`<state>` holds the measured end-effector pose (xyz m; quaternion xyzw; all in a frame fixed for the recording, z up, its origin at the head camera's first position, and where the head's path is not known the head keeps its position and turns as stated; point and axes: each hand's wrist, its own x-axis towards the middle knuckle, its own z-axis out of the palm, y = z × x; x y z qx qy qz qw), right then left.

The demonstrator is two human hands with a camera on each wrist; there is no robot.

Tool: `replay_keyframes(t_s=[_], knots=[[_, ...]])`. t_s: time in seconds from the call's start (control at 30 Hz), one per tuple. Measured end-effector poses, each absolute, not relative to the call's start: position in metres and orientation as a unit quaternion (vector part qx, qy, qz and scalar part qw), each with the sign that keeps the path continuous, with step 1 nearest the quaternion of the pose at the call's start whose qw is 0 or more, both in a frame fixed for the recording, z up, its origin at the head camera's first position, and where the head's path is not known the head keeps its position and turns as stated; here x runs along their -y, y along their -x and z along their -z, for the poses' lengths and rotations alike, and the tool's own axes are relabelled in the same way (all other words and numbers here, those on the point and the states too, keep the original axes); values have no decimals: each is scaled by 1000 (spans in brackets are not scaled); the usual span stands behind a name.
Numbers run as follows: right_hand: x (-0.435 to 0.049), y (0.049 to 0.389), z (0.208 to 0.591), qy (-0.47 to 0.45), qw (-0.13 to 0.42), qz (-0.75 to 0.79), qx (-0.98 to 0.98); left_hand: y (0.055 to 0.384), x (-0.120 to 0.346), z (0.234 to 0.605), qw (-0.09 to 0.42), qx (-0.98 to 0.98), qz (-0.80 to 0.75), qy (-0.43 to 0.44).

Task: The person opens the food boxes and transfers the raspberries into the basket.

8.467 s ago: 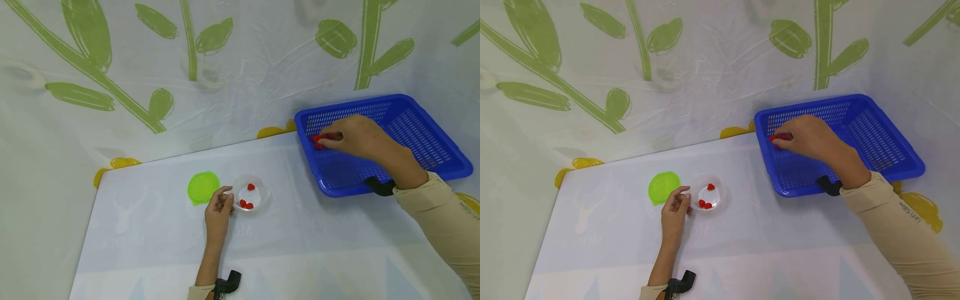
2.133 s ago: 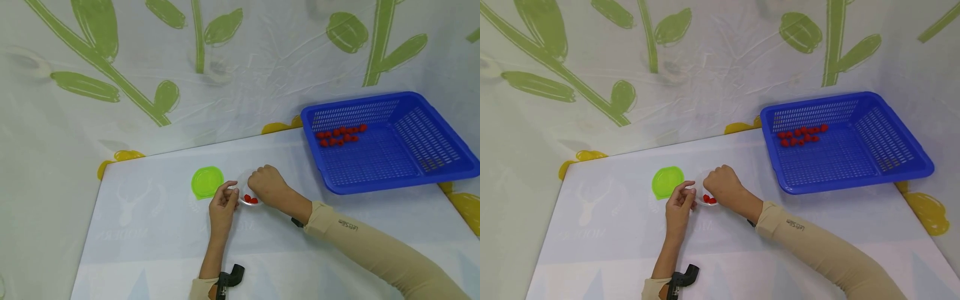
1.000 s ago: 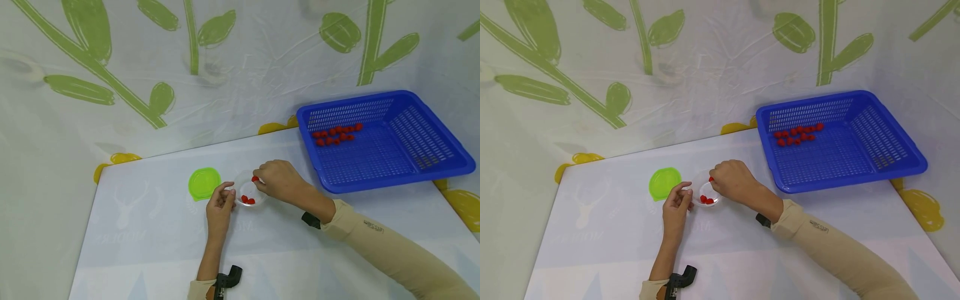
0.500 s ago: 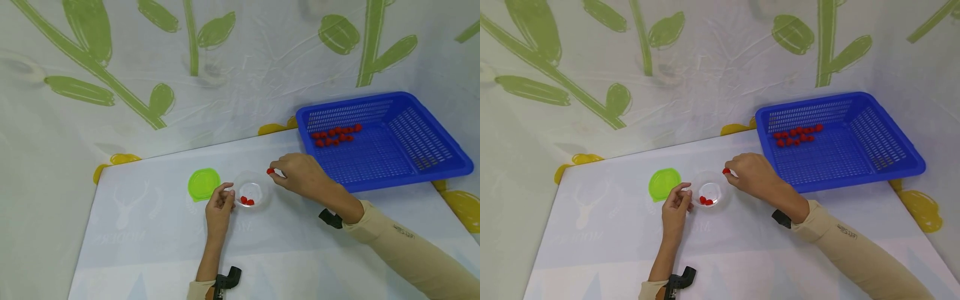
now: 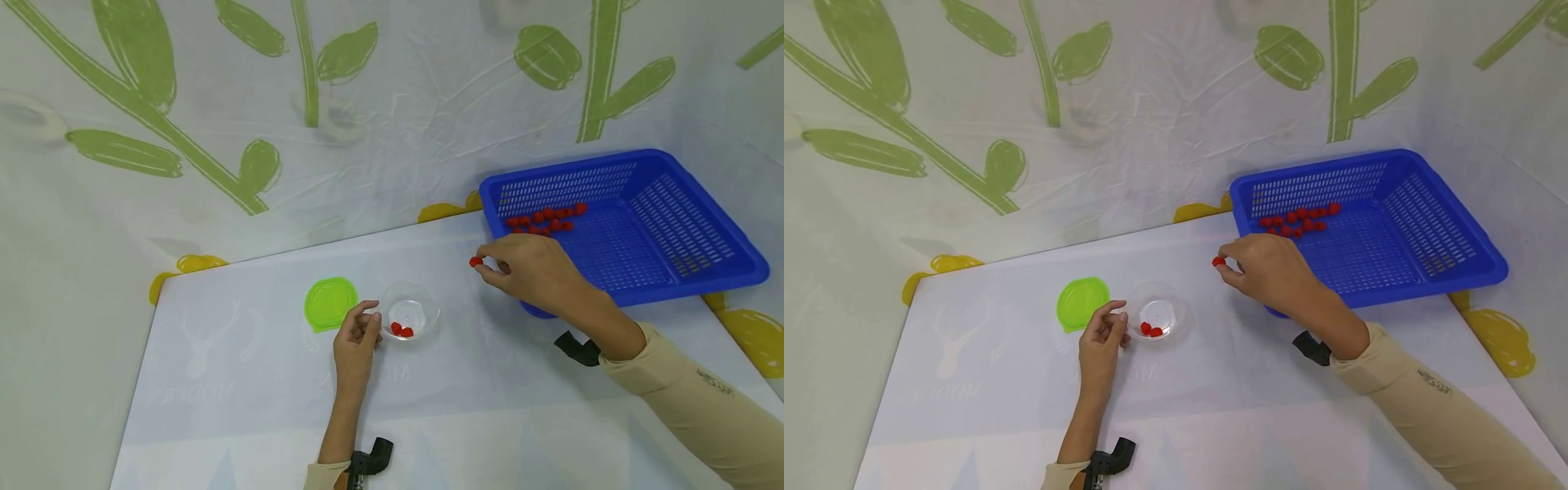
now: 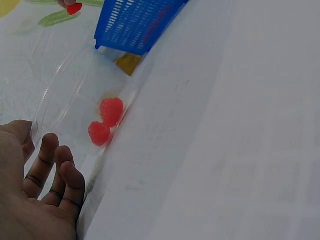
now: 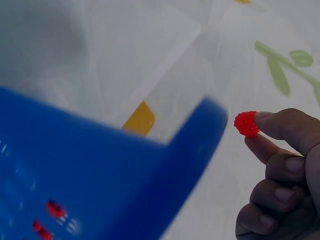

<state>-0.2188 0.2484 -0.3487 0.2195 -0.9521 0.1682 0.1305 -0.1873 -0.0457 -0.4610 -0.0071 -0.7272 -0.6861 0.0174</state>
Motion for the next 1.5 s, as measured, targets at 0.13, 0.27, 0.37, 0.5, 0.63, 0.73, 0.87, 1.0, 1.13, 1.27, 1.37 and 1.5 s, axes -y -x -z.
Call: replay_keyframes(t_s=[0.13, 0.27, 0.37, 0.5, 0.63, 0.73, 0.87, 1.0, 1.13, 1.27, 1.37, 1.5], knots=[[-263, 219, 345, -211, 152, -168, 951, 188, 46, 461, 16, 727, 686, 8], [-277, 219, 342, -196, 154, -165, 954, 188, 46, 461, 18, 728, 685, 9], [-288, 219, 340, -179, 144, -164, 959, 188, 46, 461, 18, 727, 687, 8], [-304, 221, 338, -162, 130, -159, 965, 188, 46, 461, 16, 725, 689, 7], [-319, 225, 336, -160, 131, -141, 968, 187, 46, 461, 18, 727, 687, 7], [-329, 228, 334, -145, 125, -131, 973, 187, 46, 461, 18, 730, 684, 6], [-340, 232, 330, -115, 97, -129, 980, 187, 46, 461, 17, 734, 679, 5], [-349, 236, 327, -92, 61, -128, 986, 187, 45, 460, 13, 733, 680, 2], [-358, 241, 325, -68, 27, -123, 990, 187, 46, 460, 11, 734, 679, -2], [-367, 247, 325, -59, 18, -119, 991, 187, 46, 461, 14, 735, 677, 0], [-374, 250, 325, -59, 15, -112, 992, 187, 45, 461, 16, 738, 675, 1], [-384, 256, 326, -52, -8, -110, 993, 187, 45, 460, 15, 739, 674, -2]])
